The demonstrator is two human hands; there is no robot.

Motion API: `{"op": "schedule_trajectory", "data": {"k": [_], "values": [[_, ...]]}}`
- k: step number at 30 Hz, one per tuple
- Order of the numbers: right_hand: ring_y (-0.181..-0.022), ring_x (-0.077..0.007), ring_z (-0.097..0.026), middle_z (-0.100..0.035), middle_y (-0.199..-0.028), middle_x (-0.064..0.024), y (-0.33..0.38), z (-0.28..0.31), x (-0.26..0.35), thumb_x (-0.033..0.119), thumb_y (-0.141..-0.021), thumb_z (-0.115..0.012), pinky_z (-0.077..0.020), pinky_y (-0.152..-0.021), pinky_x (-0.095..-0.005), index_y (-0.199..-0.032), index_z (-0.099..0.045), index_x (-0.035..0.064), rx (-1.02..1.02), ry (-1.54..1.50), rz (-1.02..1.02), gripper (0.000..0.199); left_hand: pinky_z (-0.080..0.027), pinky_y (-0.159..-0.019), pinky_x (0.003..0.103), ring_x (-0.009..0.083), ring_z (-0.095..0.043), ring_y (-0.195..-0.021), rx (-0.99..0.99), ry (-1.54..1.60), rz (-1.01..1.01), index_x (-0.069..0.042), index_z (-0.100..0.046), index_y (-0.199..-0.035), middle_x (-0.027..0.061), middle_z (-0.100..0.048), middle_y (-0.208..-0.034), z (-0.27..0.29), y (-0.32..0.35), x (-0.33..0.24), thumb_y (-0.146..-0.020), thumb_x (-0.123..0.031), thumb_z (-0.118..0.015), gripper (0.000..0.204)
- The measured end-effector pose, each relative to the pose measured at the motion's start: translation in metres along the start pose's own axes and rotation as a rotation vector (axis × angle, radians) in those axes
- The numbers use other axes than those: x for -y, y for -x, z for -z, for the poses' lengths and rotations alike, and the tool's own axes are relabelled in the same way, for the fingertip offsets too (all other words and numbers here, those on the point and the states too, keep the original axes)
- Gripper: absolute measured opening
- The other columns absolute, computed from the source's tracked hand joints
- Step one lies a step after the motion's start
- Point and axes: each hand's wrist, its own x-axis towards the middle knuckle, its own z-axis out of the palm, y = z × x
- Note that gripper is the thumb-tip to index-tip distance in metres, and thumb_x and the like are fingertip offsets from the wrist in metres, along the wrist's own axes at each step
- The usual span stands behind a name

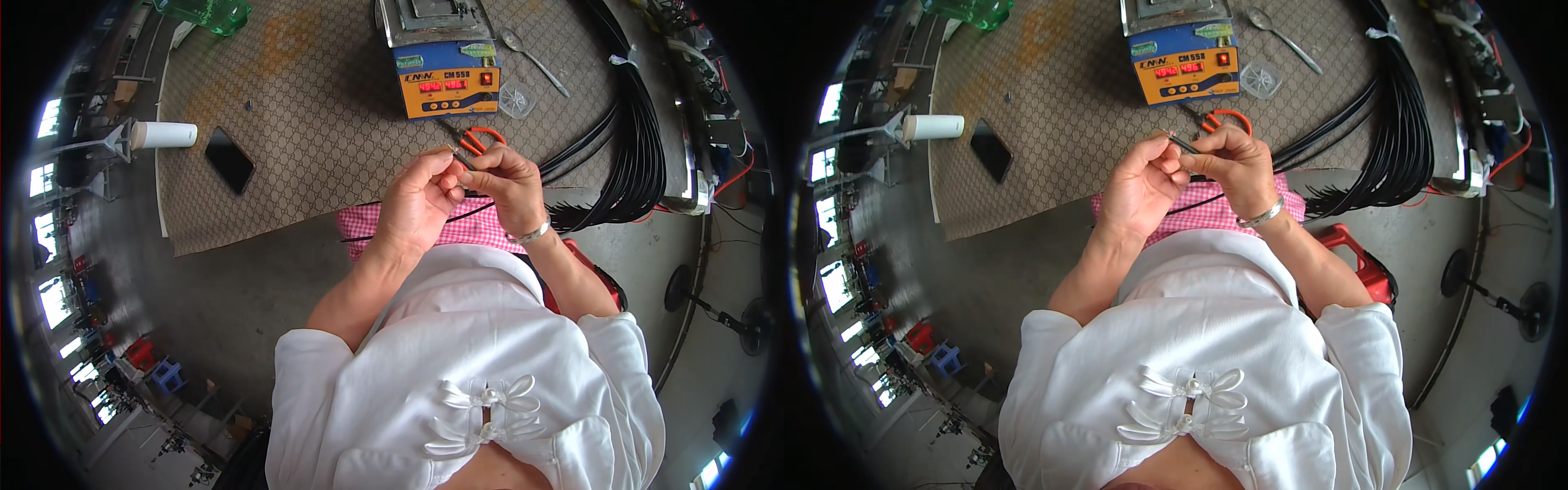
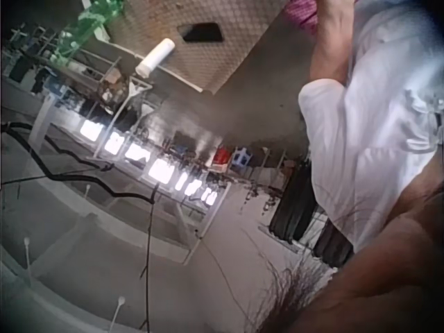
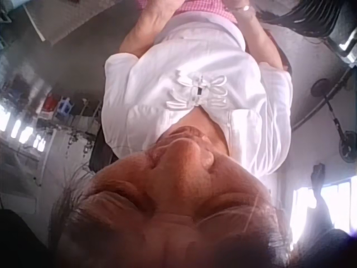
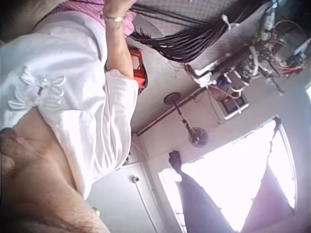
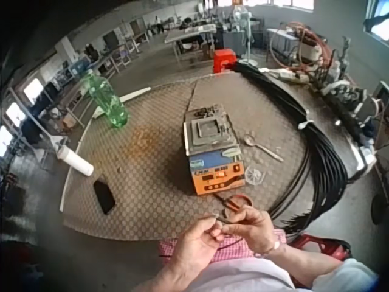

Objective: Stripping wire ends and attaching connectors using a machine and scissors.

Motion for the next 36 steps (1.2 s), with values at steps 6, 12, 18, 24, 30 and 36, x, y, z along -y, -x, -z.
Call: {"op": "schedule_trajectory", "data": {"k": [6,12,18,24,30,36], "values": [[-0.071,-0.013,-0.061,-0.061,-0.076,-0.0051,-0.001,0.008,-0.001,-0.008,-0.072,-0.064,-0.0503,-0.064,-0.0239,-0.079,-0.059,0.0006,0.016,0.024,-0.088,0.012,-0.041,-0.059,0.026,0.0125,-0.05,-0.062,-0.013,0.015,0.054,-0.004,-0.058,-0.082,0.004,-0.056,-0.07,-0.003,0.002,-0.008,-0.085,-0.021,-0.054,0.018],[-0.069,-0.0127,-0.06,-0.061,-0.076,-0.0043,0.0,0.006,0.002,-0.006,-0.072,-0.065,-0.0499,-0.064,-0.0232,-0.079,-0.059,0.0013,0.05,-0.047,-0.142,0.012,-0.042,-0.055,0.027,0.0136,-0.051,-0.057,-0.008,-0.097,0.066,-0.003,-0.057,-0.076,0.0057,-0.056,-0.066,-0.003,-0.002,-0.015,-0.081,-0.02,-0.058,0.018],[-0.068,-0.0128,-0.06,-0.062,-0.076,-0.0055,-0.001,0.008,0.001,-0.004,-0.073,-0.065,-0.0495,-0.062,-0.0234,-0.08,-0.06,0.0017,0.094,-0.121,-0.198,0.01,-0.042,-0.057,0.028,0.0143,-0.053,-0.061,0.034,-0.105,0.106,-0.003,-0.058,-0.08,0.0059,-0.058,-0.069,0.001,-0.001,-0.018,-0.083,-0.018,-0.055,0.016],[-0.063,-0.0116,-0.057,-0.061,-0.075,-0.0055,0.0,0.007,0.003,0.002,-0.075,-0.066,-0.0462,-0.057,-0.0227,-0.081,-0.06,0.0011,0.085,-0.158,-0.233,0.008,-0.045,-0.061,0.026,0.0124,-0.053,-0.064,0.021,-0.178,-0.001,-0.002,-0.058,-0.087,0.0049,-0.058,-0.074,0.0,0.002,-0.013,-0.086,-0.019,-0.054,0.018],[-0.056,-0.0099,-0.05,-0.057,-0.069,-0.003,0.002,0.01,0.006,0.008,-0.078,-0.063,-0.0412,-0.052,-0.023,-0.083,-0.06,0.0007,0.097,-0.17,-0.252,0.009,-0.044,-0.064,0.025,0.0114,-0.054,-0.068,0.04,-0.164,0.015,-0.002,-0.058,-0.092,0.0039,-0.057,-0.079,0.002,-0.001,-0.014,-0.088,-0.023,-0.051,0.022],[-0.051,-0.0076,-0.041,-0.05,-0.064,-0.0004,0.004,0.013,0.013,0.017,-0.085,-0.057,-0.0367,-0.049,-0.0231,-0.086,-0.058,0.0008,0.169,-0.172,-0.335,0.016,-0.043,-0.064,0.026,0.012,-0.054,-0.068,0.057,-0.175,0.03,-0.002,-0.057,-0.092,0.0036,-0.057,-0.078,0.002,-0.003,-0.014,-0.088,-0.023,-0.05,0.022]]}}
